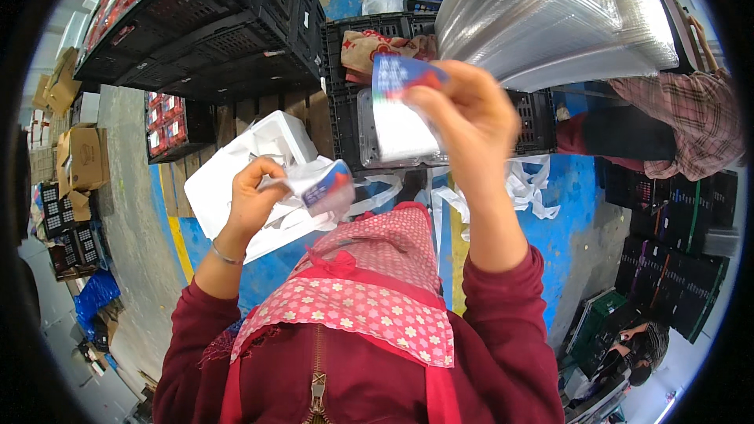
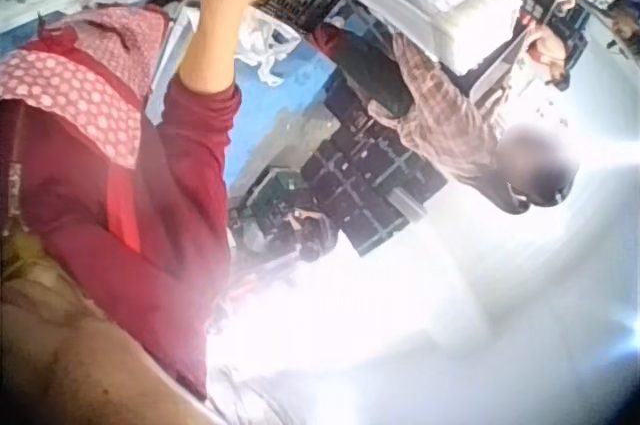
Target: The person applies adhesive labels to stacks of clear plastic containers. They peel labels from a roll and press them onto the containers, then stack the labeled units in a black crate.
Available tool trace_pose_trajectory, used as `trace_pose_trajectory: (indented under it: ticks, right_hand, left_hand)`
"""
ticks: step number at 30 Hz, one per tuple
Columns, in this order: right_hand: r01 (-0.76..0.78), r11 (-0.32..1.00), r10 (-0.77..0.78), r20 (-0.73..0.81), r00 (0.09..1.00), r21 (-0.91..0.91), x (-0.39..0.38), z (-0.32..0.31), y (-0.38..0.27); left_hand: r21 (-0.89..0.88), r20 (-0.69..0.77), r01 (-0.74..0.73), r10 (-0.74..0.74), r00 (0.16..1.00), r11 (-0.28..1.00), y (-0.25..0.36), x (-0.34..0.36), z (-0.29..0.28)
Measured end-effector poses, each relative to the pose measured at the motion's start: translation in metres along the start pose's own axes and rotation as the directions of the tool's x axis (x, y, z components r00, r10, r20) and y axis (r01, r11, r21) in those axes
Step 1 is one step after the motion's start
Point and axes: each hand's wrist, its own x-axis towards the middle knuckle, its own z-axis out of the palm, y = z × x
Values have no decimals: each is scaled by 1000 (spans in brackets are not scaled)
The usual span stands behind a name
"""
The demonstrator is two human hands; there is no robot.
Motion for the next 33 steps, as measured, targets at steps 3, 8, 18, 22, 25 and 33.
trace_pose_trajectory:
  ticks: [3,8,18,22,25,33]
  right_hand:
    - [-310,836,386,84,919,-452,3,-21,122]
    - [-509,710,605,52,795,-487,-3,-21,213]
    - [17,118,91,28,995,-993,-21,-2,171]
    - [-173,162,61,-165,984,-971,-32,-65,180]
    - [-209,229,128,-184,975,-951,-36,-82,187]
    - [-138,74,-104,-145,984,-988,-35,-85,180]
  left_hand:
    - [42,39,-234,233,972,971,-4,-6,-3]
    - [284,125,-348,326,937,893,-7,-15,-3]
    - [469,210,-381,318,925,797,16,-15,-1]
    - [520,304,-540,448,841,662,31,-12,1]
    - [454,308,-656,585,750,603,42,-3,9]
    - [252,208,-611,574,792,751,51,12,36]
